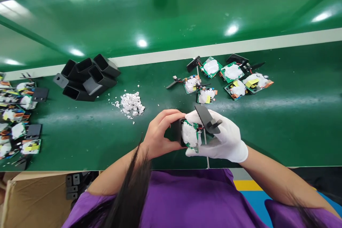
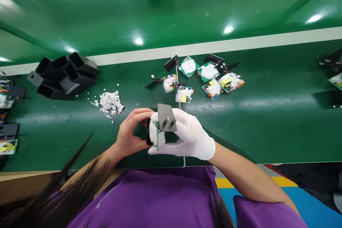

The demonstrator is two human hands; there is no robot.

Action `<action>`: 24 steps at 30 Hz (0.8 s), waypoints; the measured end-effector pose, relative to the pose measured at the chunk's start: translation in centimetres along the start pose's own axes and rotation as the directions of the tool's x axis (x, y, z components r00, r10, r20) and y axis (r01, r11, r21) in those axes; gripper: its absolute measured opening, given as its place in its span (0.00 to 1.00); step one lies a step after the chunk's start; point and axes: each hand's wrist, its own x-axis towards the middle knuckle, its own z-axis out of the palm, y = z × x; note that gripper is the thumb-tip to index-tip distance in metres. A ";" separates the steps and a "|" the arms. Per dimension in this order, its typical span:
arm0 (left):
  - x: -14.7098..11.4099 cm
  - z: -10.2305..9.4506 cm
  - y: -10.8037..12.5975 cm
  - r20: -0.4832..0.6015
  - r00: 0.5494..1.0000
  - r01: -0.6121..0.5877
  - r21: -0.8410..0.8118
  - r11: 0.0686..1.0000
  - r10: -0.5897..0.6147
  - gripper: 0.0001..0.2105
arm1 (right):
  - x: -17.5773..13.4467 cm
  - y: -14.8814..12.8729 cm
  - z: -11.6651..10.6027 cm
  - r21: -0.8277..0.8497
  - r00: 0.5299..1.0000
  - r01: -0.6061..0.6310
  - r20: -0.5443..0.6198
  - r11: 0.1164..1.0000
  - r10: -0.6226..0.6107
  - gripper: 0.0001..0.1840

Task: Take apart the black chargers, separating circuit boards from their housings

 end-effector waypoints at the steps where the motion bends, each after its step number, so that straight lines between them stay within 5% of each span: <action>1: 0.0 0.0 0.0 0.005 1.000 0.004 -0.003 1.000 -0.004 0.30 | 0.0 0.0 0.0 0.003 1.000 -0.001 -0.003 1.000 0.001 0.37; 24: 0.1 0.1 -0.1 -0.033 0.998 -0.050 0.023 0.998 0.051 0.25 | 0.0 -0.5 -0.2 0.033 0.999 -0.037 0.037 0.999 0.036 0.27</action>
